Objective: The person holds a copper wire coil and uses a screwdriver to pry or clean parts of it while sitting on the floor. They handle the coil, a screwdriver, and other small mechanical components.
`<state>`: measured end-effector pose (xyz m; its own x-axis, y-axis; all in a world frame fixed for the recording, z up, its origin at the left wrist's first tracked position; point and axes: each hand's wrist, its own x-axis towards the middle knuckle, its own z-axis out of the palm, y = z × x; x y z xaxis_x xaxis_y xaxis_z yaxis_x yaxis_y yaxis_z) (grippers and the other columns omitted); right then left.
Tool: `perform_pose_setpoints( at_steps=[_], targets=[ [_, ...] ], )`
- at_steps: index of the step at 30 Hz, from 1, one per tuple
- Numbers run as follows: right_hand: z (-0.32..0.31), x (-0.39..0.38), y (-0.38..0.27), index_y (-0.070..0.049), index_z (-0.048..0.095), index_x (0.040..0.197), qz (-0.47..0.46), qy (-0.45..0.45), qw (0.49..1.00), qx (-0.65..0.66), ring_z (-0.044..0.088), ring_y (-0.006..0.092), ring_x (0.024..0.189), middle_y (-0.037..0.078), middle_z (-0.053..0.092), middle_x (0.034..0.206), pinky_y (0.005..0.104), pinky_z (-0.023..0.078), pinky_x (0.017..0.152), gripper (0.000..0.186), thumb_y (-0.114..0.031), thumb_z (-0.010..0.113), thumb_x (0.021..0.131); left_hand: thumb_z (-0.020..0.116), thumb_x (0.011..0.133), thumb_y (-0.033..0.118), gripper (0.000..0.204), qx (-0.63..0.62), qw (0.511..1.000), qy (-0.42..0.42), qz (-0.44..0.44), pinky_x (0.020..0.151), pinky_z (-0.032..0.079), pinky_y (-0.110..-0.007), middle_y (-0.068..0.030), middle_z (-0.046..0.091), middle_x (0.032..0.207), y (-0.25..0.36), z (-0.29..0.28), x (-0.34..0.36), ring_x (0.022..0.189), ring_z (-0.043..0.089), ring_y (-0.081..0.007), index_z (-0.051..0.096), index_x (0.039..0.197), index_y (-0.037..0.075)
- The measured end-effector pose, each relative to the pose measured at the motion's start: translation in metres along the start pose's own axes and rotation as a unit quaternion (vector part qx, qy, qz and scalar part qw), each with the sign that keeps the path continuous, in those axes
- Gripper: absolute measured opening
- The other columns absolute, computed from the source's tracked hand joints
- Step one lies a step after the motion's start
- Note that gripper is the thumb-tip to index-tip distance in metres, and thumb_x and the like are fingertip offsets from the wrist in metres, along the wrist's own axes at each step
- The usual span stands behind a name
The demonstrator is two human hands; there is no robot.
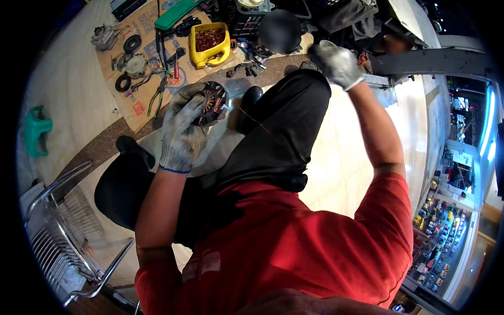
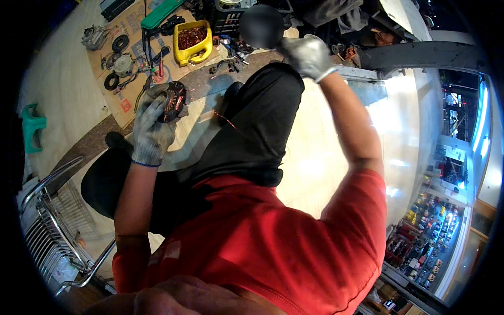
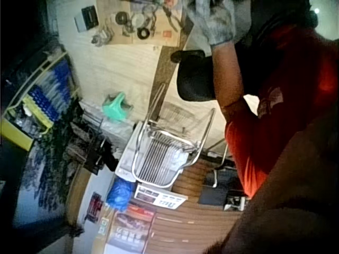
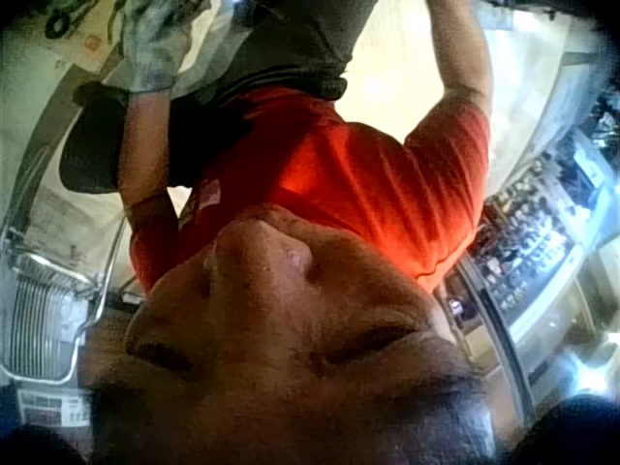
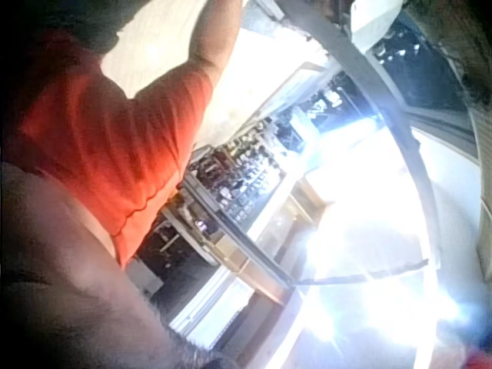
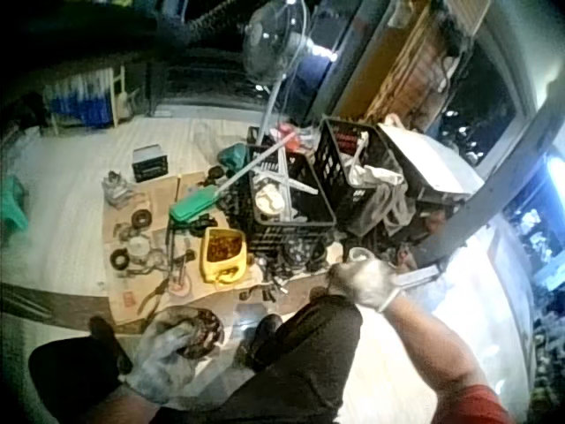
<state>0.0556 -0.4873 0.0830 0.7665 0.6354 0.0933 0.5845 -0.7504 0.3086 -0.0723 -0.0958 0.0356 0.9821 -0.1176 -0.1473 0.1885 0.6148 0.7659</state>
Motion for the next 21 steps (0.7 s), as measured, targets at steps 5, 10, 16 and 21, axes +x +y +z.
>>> perform_pose_setpoints(
  at_steps=[5,10,16,21],
  targets=[
    [-0.015,-0.059,0.065,-0.021,0.062,0.11,0.195,-0.167,0.964,-0.064,0.07,0.0341,0.083,0.015,0.071,0.09,0.0505,0.055,0.067,0.032,-0.046,0.045,0.099,0.054,0.095,0.001,0.025,-0.168,0.979,0.041,-0.112,0.082,0.063,-0.041,-0.0189,0.066,0.113,0.003,0.011,0.0,0.099,0.07,-0.0279,0.057,0.12,0.0],
    [-0.007,-0.074,0.065,-0.014,0.053,0.133,0.151,-0.182,0.97,-0.051,0.06,0.0363,0.114,0.019,0.06,0.125,0.0482,0.052,0.085,0.048,-0.043,0.057,0.094,0.053,0.097,0.001,0.021,-0.133,0.975,0.071,-0.163,0.083,0.063,-0.04,-0.0162,0.066,0.112,-0.007,0.015,0.009,0.101,0.069,-0.0258,0.058,0.117,0.0],
    [-0.074,-0.012,-0.054,-0.012,0.047,0.143,0.123,-0.04,0.983,0.127,0.042,0.0394,0.136,0.022,0.044,0.147,0.0466,0.038,0.111,0.071,-0.02,0.077,0.079,0.057,0.094,-0.002,0.018,-0.146,0.977,0.063,-0.145,0.083,0.062,-0.038,-0.0155,0.068,0.106,0.003,0.023,0.003,0.096,0.07,-0.0239,0.059,0.112,0.0],
    [-0.072,0.026,-0.142,-0.008,0.042,0.146,-0.044,-0.055,0.982,0.174,0.047,0.0353,0.132,0.019,0.05,0.14,0.0479,0.04,0.108,0.072,-0.036,0.071,0.086,0.058,0.094,0.0,0.022,-0.113,0.983,0.027,-0.144,0.083,0.062,-0.036,-0.0153,0.067,0.108,0.001,0.019,0.004,0.096,0.07,-0.0234,0.057,0.116,-0.002]
  ],
)
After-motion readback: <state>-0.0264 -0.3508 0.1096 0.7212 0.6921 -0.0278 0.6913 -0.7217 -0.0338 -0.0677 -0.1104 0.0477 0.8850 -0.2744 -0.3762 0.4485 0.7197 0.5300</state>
